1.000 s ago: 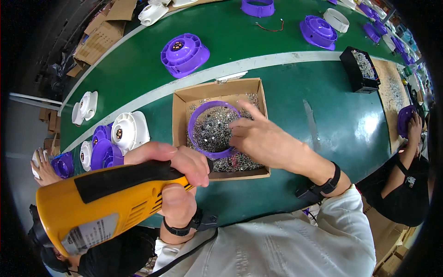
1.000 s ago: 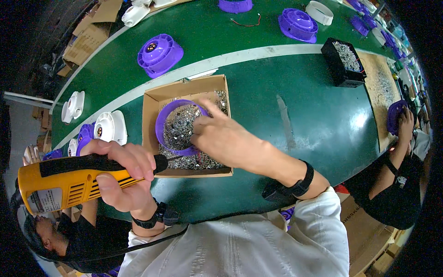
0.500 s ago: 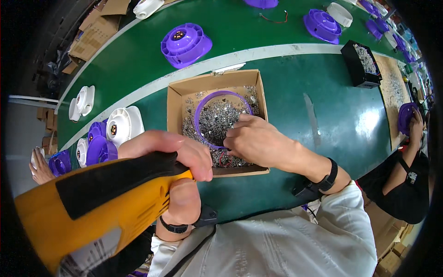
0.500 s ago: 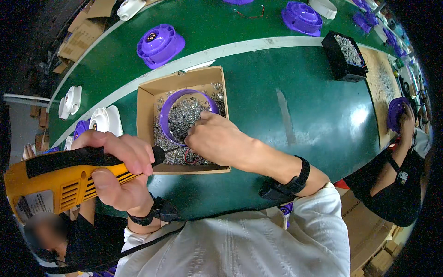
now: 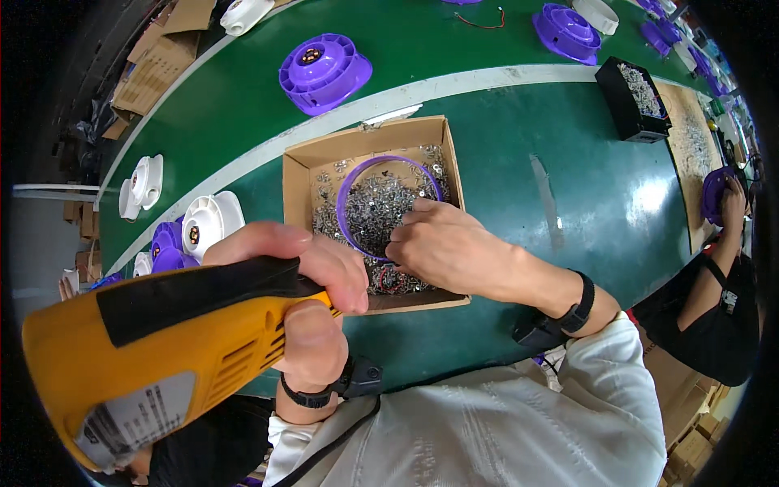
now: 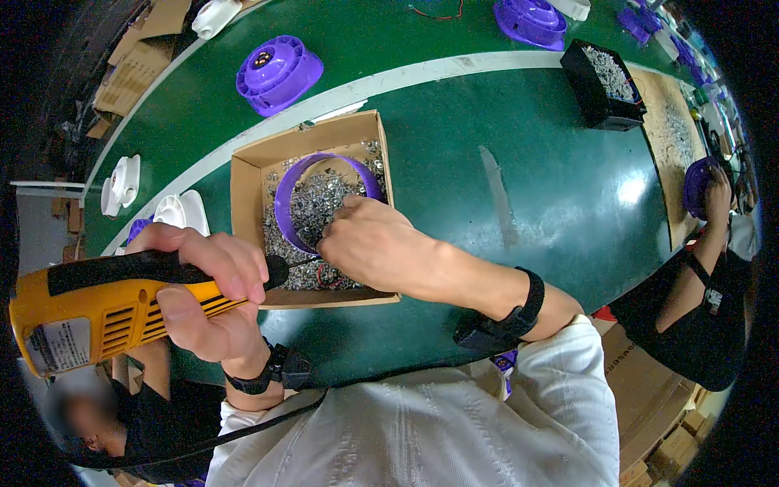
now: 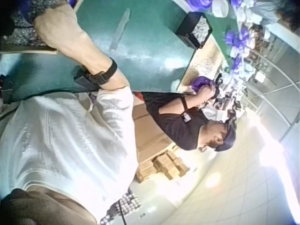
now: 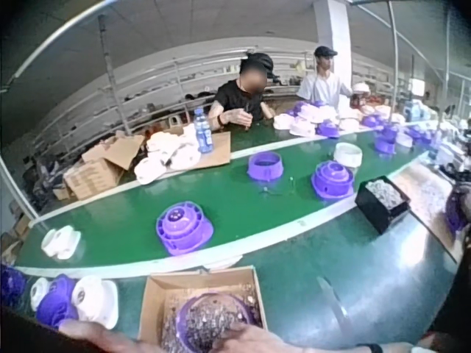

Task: The person uses a yellow heat gun to apply heat to the interior of white and purple plastic fan components. They repeatedly pick up each component, direct the heat gun at it, and place it back on the green assembly table. Other workers are visible in the background performing similar tasks.

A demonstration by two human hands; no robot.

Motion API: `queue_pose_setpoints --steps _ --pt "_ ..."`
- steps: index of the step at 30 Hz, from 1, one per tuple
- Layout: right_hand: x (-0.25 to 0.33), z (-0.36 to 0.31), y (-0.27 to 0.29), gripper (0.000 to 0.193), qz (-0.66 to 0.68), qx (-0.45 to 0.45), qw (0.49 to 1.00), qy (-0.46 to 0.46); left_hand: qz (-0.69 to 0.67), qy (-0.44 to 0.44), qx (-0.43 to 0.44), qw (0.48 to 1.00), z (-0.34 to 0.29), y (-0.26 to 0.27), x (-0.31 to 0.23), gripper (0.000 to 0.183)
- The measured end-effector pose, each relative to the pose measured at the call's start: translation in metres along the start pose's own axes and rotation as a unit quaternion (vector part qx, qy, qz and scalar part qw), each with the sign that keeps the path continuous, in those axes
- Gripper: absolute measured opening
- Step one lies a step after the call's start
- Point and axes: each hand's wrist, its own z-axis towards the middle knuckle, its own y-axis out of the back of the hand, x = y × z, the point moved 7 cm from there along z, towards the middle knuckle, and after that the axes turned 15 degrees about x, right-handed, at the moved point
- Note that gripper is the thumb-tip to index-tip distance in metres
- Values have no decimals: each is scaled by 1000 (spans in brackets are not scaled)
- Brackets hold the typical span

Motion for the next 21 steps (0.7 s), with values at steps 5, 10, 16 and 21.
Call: queue_pose_setpoints --steps 5,10,16,21 --pt "1 3 0 15 -21 15 1000 -4 2 -6 6 1000 2 2 4 46" --pt "-1 3 0 16 -20 13 1000 -16 51 -9 45 998 5 -2 2 44" --pt "0 3 2 17 -15 23 1000 -10 112 -12 53 992 3 -6 -5 49" --pt "-4 1 2 18 -2 22 1000 -22 180 -19 22 983 1 2 -9 52"
